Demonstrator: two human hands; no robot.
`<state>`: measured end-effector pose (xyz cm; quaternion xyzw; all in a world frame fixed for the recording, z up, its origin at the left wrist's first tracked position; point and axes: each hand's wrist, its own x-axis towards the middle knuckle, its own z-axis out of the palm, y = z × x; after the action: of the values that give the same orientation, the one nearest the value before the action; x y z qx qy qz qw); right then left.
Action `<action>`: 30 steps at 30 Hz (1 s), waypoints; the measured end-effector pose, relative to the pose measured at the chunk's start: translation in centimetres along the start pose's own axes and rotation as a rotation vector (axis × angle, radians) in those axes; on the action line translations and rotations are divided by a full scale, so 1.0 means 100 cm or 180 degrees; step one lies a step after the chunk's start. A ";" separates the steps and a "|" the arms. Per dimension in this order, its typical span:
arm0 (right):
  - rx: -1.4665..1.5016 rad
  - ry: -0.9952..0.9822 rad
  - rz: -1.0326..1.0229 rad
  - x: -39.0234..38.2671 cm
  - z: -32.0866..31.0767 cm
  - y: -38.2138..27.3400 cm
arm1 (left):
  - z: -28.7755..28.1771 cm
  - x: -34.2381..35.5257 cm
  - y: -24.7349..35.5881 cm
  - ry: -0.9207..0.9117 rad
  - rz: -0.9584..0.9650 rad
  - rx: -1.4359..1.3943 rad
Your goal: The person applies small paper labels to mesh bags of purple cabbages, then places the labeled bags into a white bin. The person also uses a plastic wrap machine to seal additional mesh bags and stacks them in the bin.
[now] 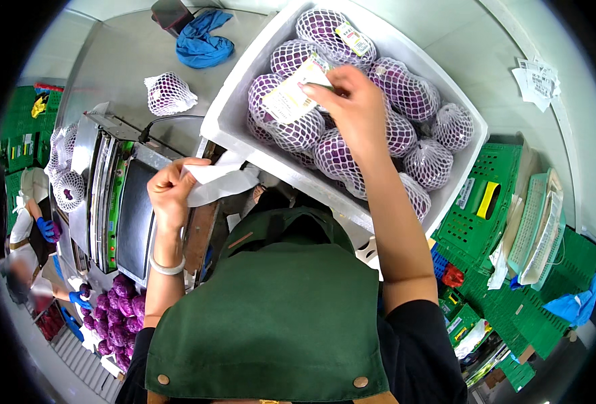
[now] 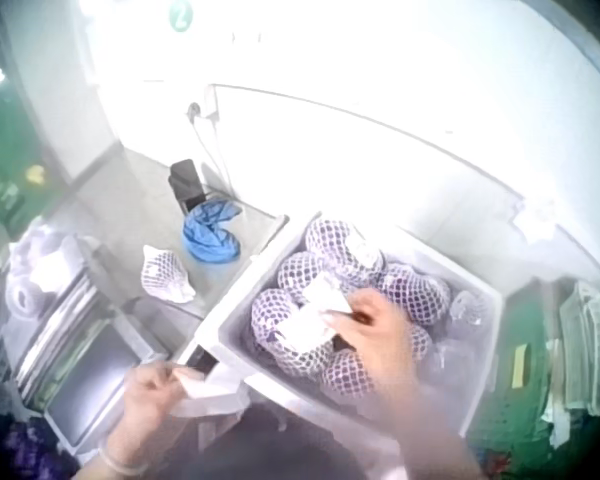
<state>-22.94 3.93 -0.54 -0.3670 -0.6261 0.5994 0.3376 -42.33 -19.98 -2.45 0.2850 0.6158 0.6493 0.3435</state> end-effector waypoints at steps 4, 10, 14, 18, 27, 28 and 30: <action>-0.2448 -0.0689 0.0002 0.023 0.026 0.074 | 0.022 0.003 0.025 -0.0403 -0.0086 0.0067; -0.2982 -0.1107 -0.1458 0.007 0.022 0.082 | 0.018 0.008 0.048 -0.0910 0.1219 0.1484; -0.1392 -0.1226 -0.0905 -0.016 0.021 0.040 | 0.028 0.009 0.071 -0.0802 0.1468 0.1354; -0.0206 -0.1996 -0.0888 -0.060 0.022 -0.048 | 0.059 0.008 0.089 -0.0636 0.0860 0.1159; 0.0226 -0.1312 -0.0410 -0.086 -0.030 -0.046 | 0.093 -0.006 0.065 -0.1136 0.0764 0.2096; 0.0275 -0.1216 -0.0407 -0.084 -0.034 -0.039 | 0.110 -0.005 0.066 -0.1283 0.1204 0.1893; -0.0124 -0.1801 0.0213 -0.081 -0.048 -0.030 | 0.126 -0.008 0.063 -0.1453 0.1319 0.1847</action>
<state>-14.87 -0.73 2.83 -0.2120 -0.6944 0.6767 0.1223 -32.43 -13.02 4.88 0.6242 0.6109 0.4245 0.2387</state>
